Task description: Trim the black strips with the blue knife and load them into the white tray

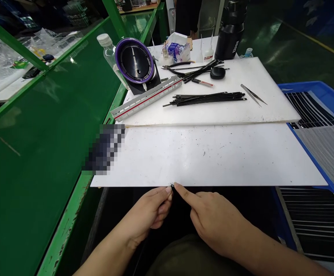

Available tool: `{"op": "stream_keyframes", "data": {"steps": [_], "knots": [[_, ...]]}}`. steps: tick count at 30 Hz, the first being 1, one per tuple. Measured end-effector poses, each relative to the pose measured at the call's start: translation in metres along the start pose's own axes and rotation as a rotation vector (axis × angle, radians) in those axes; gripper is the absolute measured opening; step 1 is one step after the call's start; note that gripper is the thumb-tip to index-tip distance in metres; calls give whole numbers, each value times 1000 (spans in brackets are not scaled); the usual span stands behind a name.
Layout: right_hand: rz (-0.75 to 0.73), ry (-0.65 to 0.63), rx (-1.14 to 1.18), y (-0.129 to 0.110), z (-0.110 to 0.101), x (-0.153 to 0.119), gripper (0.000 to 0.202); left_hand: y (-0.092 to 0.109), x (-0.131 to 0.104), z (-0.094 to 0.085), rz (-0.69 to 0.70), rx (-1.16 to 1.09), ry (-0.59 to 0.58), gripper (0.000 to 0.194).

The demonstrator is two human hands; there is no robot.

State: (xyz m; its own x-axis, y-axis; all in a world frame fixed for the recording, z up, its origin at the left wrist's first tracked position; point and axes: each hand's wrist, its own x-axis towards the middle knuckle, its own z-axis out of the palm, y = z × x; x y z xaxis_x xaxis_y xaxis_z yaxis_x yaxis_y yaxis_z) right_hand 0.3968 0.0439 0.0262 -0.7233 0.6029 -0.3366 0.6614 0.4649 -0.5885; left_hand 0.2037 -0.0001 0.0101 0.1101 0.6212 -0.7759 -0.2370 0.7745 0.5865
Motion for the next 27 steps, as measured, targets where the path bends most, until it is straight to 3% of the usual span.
{"op": "stream_keyframes", "data": {"steps": [11, 18, 27], "knots": [[9, 33, -210, 0, 13, 0, 68, 1, 0, 1, 1, -2, -6, 33], [22, 19, 84, 3, 6, -3, 64, 5, -1, -3, 4, 27, -41, 32], [-6, 13, 61, -1, 3, -2, 66, -2, 0, 4, 20, -25, 34, 35]]}}
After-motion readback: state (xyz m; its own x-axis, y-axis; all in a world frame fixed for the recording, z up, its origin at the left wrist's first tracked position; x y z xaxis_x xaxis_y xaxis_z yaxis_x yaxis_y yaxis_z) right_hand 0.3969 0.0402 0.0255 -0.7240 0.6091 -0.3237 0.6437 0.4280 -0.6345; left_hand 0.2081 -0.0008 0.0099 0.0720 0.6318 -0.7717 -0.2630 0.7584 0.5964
